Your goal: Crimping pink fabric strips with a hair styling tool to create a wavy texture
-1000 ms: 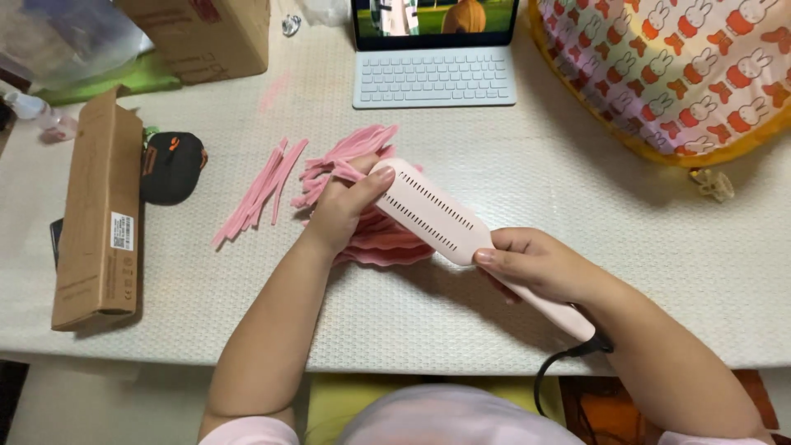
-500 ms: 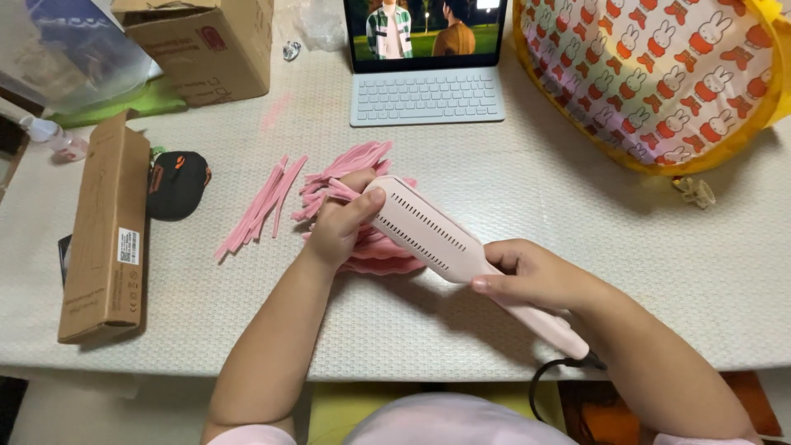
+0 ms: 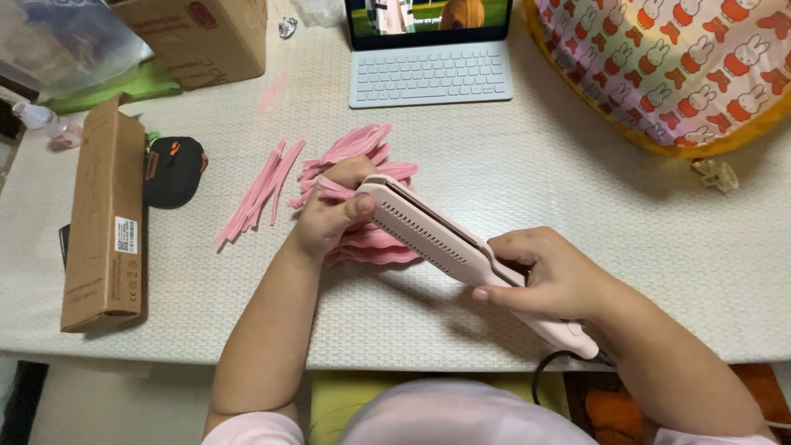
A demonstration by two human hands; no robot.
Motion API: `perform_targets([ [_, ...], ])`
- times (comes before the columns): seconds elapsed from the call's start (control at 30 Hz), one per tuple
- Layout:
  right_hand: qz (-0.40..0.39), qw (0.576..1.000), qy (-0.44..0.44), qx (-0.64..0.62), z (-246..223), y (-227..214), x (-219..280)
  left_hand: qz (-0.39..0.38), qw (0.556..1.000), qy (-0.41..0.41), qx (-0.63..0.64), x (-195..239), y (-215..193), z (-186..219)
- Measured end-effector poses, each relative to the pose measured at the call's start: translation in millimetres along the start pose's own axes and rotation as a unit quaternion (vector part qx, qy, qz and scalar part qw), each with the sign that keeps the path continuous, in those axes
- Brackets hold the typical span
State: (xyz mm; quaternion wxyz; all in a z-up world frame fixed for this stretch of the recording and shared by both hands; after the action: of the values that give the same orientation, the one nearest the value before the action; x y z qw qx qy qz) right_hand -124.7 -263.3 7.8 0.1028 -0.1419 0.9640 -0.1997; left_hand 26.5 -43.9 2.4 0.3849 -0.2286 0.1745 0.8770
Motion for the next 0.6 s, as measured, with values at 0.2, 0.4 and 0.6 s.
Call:
perform_targets([
  [0.2, -0.009, 1.000, 0.030, -0.001, 1, -4, -5, 0.005, 1.000, -0.012, 0.008, -12, 19, 24],
  [0.4, -0.029, 0.992, 0.107, -0.068, 2, 6, -18, 0.109, 0.989, -0.097, 0.013, -7, 17, 11],
  [0.6, -0.043, 0.978, 0.180, -0.097, 29, 16, -12, 0.157, 0.974, -0.162, 0.005, -8, 29, 17],
])
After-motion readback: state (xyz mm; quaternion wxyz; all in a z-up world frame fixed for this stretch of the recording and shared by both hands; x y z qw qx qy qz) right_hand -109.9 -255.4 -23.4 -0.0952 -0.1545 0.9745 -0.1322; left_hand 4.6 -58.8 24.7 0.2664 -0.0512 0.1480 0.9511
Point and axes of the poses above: each hand's wrist, its own x-axis away from the middle knuckle, its own y-axis out of the palm, z = x × y, the point moved 5 cm from there along -x, towards the middle knuckle, and after that the axes turned 2 degrees about x, right-handed, at the moved point
